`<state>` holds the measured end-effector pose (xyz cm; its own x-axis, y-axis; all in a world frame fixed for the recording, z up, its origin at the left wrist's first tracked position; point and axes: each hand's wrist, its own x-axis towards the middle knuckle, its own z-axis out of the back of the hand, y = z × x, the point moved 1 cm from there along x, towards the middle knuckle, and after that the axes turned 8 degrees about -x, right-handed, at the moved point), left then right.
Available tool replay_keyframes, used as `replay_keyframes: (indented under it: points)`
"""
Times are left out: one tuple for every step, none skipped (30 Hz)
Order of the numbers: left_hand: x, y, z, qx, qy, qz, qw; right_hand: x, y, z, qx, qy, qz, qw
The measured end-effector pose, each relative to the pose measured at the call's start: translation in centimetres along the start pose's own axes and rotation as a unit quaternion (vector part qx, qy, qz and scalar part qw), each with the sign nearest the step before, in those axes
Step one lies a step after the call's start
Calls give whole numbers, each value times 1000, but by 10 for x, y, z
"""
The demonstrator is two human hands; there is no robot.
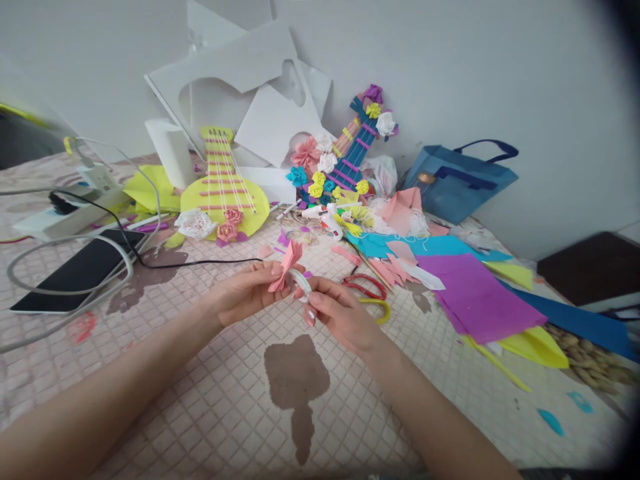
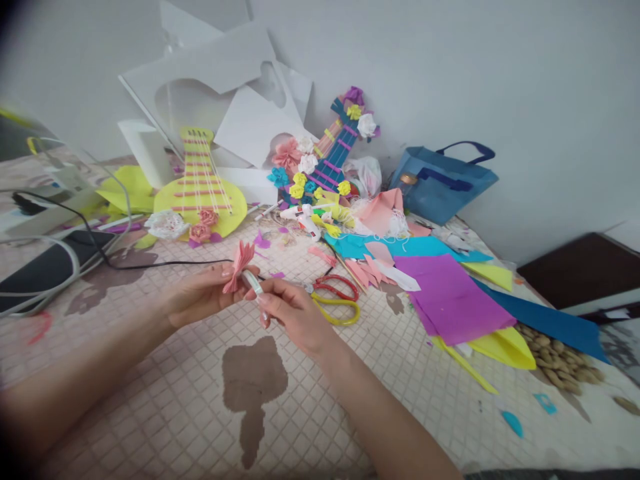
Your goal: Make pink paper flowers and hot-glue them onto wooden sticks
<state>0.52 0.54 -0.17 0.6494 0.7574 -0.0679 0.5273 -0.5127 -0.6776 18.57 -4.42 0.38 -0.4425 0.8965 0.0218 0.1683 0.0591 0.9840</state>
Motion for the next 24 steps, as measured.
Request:
replay_keyframes:
  points:
    - [0,-1,0,16,7,3,1000,0,0,0,5,-1,-2,1000]
    - [-1,-2,-1,30,14,5,999,0,-1,0,9,-3,-4,1000]
    - [-1,-2,-1,40,20,4,999,0,-1,0,12,-6,-7,1000]
    - [-2,-3,-2,48,24,1,999,1,-2,-1,14,-9,-11,1000]
    - [-2,-3,-2,54,27,-1,998,1,-2,-1,16,-12,-14,1000]
    - [-2,-3,-2,57,27,-2,998,2,-3,-1,18,-16,-17,1000]
    - [-2,-3,-2,60,27,-2,998,2,-3,-1,19,-20,-19,999]
    - [-2,-2,-2,61,28,-3,998,3,-4,-2,20,-25,-19,999]
    - [-2,-2,-1,62,28,-4,998,3,-4,-2,21,-30,-19,999]
    - [-2,-1,-1,64,28,-6,998,3,-4,-2,21,-35,-19,999]
    - [-2,0,-1,66,29,-7,997,3,-4,-2,22,-40,-20,999]
    - [-2,1,0,70,28,-9,997,3,-4,-2,22,-44,-23,999]
    - [-2,1,0,74,28,-9,997,3,-4,-2,24,-48,-26,998]
    - [-2,2,-1,78,26,-9,997,3,-4,-2,26,-50,-30,998]
    - [-2,3,-1,79,25,-10,996,3,-4,-2,29,-52,-33,998]
    - [-1,3,-1,76,25,-9,997,3,-5,-2,33,-53,-35,997]
    - [-1,4,-1,65,25,-9,998,3,-5,-2,36,-53,-33,997]
    - [0,4,-1,44,23,-8,999,3,-4,-2,41,-53,-30,997]
    - [0,5,-1,17,19,-6,1000,3,-4,-3,48,-54,-24,997]
    - [0,5,-1,-13,14,-4,1000,3,-3,-3,56,-53,-18,997]
    - [1,6,-1,-41,8,-2,999,3,-2,-3,65,-52,-12,996]
    - [1,6,0,-65,1,-1,998,3,-1,-3,72,-50,-9,996]
    - [1,6,0,-84,-5,-1,996,2,-1,-3,76,-45,-6,996]
    - [1,6,1,-98,-8,-1,995,2,0,-3,75,-40,-4,996]
